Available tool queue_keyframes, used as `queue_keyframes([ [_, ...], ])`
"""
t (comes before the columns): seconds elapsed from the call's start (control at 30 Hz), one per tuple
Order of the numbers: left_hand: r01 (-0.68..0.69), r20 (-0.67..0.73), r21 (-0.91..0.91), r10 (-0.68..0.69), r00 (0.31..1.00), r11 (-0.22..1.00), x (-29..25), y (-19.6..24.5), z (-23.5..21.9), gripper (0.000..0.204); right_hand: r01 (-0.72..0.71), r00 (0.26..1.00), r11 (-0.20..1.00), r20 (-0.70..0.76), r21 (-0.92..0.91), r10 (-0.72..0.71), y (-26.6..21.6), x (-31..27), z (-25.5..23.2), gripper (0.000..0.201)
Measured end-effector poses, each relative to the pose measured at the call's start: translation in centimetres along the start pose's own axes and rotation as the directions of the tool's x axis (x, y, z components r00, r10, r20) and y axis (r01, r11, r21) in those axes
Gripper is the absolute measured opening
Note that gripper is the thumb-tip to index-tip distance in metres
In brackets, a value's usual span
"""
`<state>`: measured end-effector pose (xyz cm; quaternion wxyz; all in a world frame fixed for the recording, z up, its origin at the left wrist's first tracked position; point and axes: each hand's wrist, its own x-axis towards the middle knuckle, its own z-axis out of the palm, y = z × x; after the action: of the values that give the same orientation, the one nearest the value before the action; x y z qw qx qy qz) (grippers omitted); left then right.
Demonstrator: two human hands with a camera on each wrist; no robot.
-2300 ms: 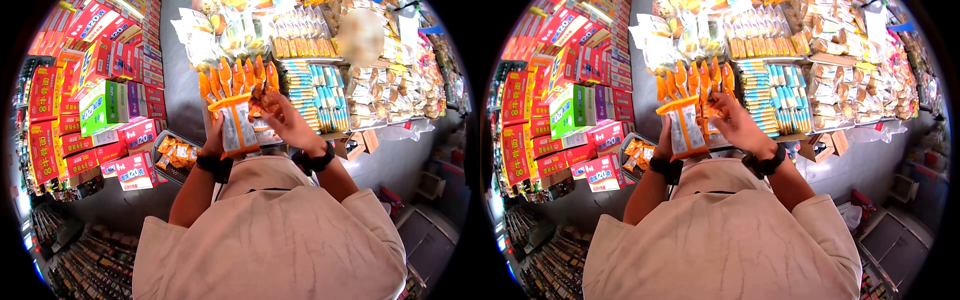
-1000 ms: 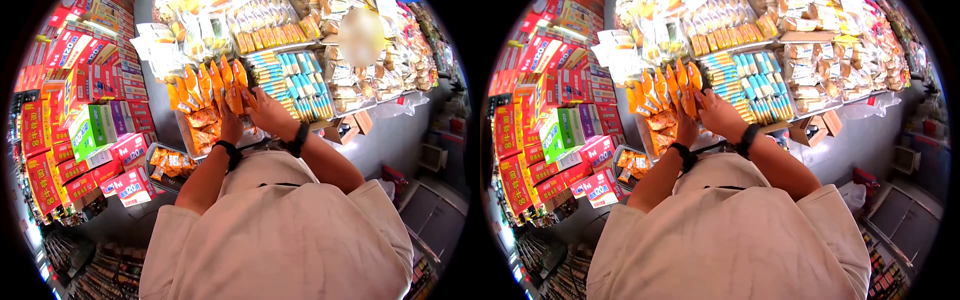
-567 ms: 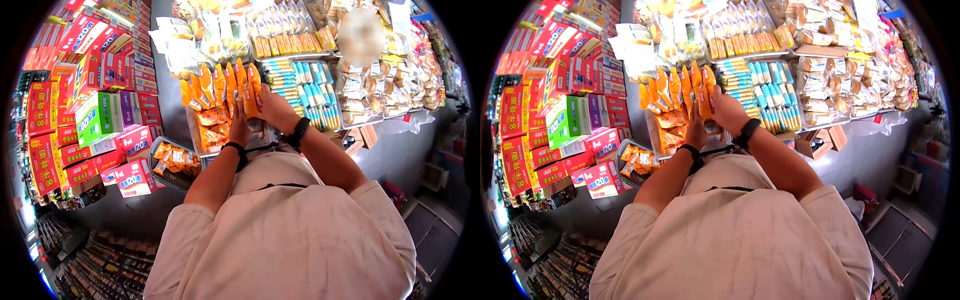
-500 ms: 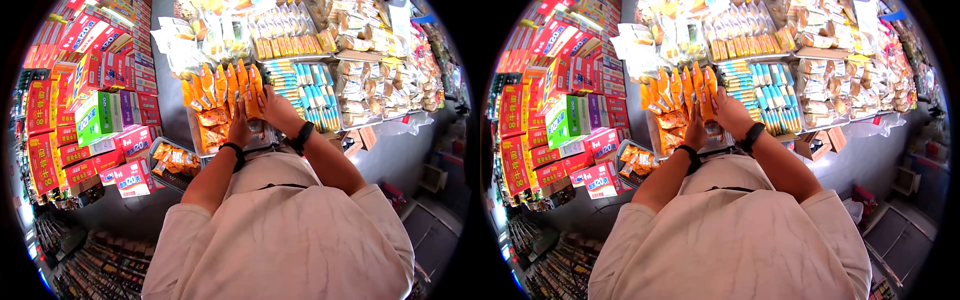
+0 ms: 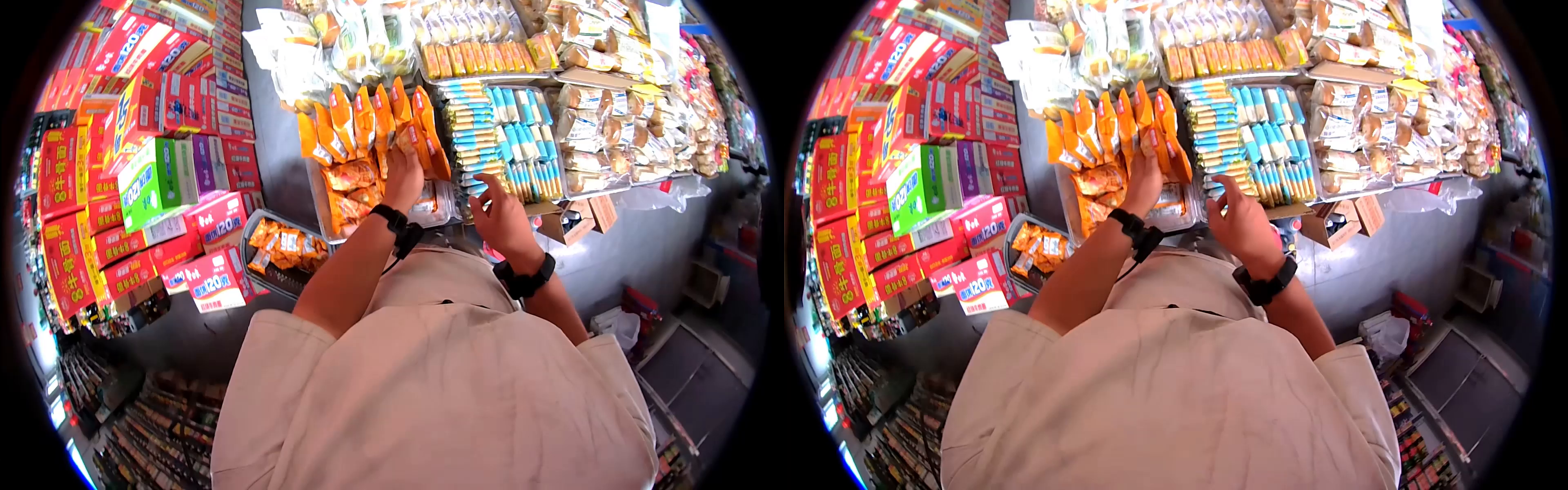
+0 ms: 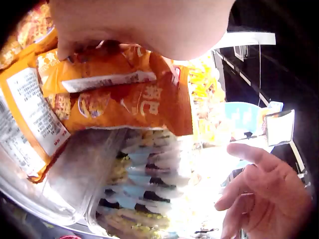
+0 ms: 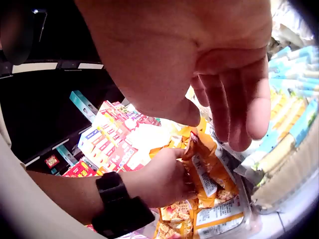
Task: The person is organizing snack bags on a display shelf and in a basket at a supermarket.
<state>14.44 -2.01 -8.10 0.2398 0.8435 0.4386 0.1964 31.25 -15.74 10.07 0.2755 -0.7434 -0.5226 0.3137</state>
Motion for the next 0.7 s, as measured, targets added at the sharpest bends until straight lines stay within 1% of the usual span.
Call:
queue_keyframes([
  [0.03,-0.008,0.021,0.146,0.005,1.0,0.989,0.0,0.4,0.8,0.038,0.012,1.0,1.0,-0.001,0.021,-0.012,0.0,-0.1,0.1,0.037],
  [0.07,0.258,-0.013,-0.317,-0.276,0.961,0.913,0.1,3.7,-1.5,0.038,0.023,1.0,0.999,0.003,0.039,-0.023,0.3,-0.4,0.2,0.035],
  [0.1,0.268,-0.017,-0.299,-0.286,0.958,0.916,-0.3,2.3,0.2,0.038,0.029,0.999,0.998,0.013,0.057,-0.03,0.4,-0.6,0.3,0.035],
  [0.13,0.175,-0.028,-0.139,-0.181,0.983,0.975,-0.7,0.0,2.3,0.041,0.025,0.998,0.997,0.059,0.078,-0.029,0.4,-0.9,0.3,0.035],
  [0.17,0.071,-0.019,0.024,-0.07,0.997,0.997,-1.1,-1.6,3.5,0.044,0.021,0.994,0.995,0.102,0.099,-0.031,0.3,-1.1,0.2,0.034],
  [0.2,0.421,0.147,-0.607,-0.425,0.893,0.674,0.0,3.4,-3.3,0.051,0.013,0.985,0.994,0.168,0.111,-0.032,-0.1,-1.2,-0.1,0.033],
  [0.23,0.424,0.139,-0.599,-0.433,0.891,0.679,-0.6,3.4,-4.2,0.051,0.021,0.984,0.992,0.174,0.122,-0.042,0.0,-1.2,-0.1,0.033],
  [0.3,0.372,0.089,-0.648,-0.419,0.903,0.664,-1.8,3.4,-5.5,0.055,0.182,0.928,0.969,0.298,0.165,-0.225,-0.4,-1.0,-0.1,0.035],
  [0.33,0.4,0.051,-0.621,-0.474,0.879,0.674,-3.2,3.6,-6.1,0.054,0.161,0.898,0.967,0.378,0.196,-0.226,-0.9,-0.9,-0.2,0.043],
  [0.37,0.481,0.127,-0.624,-0.527,0.84,0.616,-4.3,4.7,-8.3,0.054,0.177,0.881,0.963,0.403,0.203,-0.247,-1.3,-0.9,0.3,0.043],
  [0.43,0.494,0.15,-0.695,-0.568,0.81,0.522,-7.5,3.6,-9.4,0.047,0.281,0.839,0.908,0.381,0.31,-0.389,-2.2,-1.1,1.7,0.05],
  [0.47,0.466,0.167,-0.78,-0.579,0.798,0.417,-9.5,2.3,-9.2,0.04,0.316,0.806,0.893,0.406,0.321,-0.431,-2.7,-1.2,2.5,0.052],
  [0.5,0.487,0.128,-0.661,-0.554,0.823,0.571,-11.4,2.0,-10.8,0.034,0.328,0.791,0.887,0.42,0.324,-0.446,-3.4,-1.6,3.4,0.052],
  [0.57,0.6,0.263,-0.602,-0.579,0.772,0.527,-16.0,0.0,-12.3,0.035,0.351,0.702,0.866,0.512,0.357,-0.495,-4.9,-2.0,5.8,0.051],
  [0.6,0.608,0.242,-0.585,-0.6,0.763,0.537,-18.9,-1.2,-12.4,0.036,0.452,0.66,0.824,0.493,0.341,-0.567,-5.6,-2.4,6.9,0.047],
  [0.63,0.612,0.217,-0.568,-0.616,0.757,0.551,-22.1,-2.7,-12.0,0.038,0.499,0.62,0.792,0.494,0.351,-0.61,-7.0,-3.0,7.5,0.043],
  [0.67,0.664,0.199,-0.495,-0.671,0.714,0.56,-25.6,-4.6,-11.4,0.042,0.515,0.591,0.781,0.514,0.353,-0.622,-7.9,-3.7,8.5,0.047],
  [0.7,0.672,0.173,-0.553,-0.72,0.671,0.493,-28.4,-4.4,-12.0,0.045,0.527,0.564,0.771,0.531,0.358,-0.632,-8.5,-4.8,9.6,0.052],
])
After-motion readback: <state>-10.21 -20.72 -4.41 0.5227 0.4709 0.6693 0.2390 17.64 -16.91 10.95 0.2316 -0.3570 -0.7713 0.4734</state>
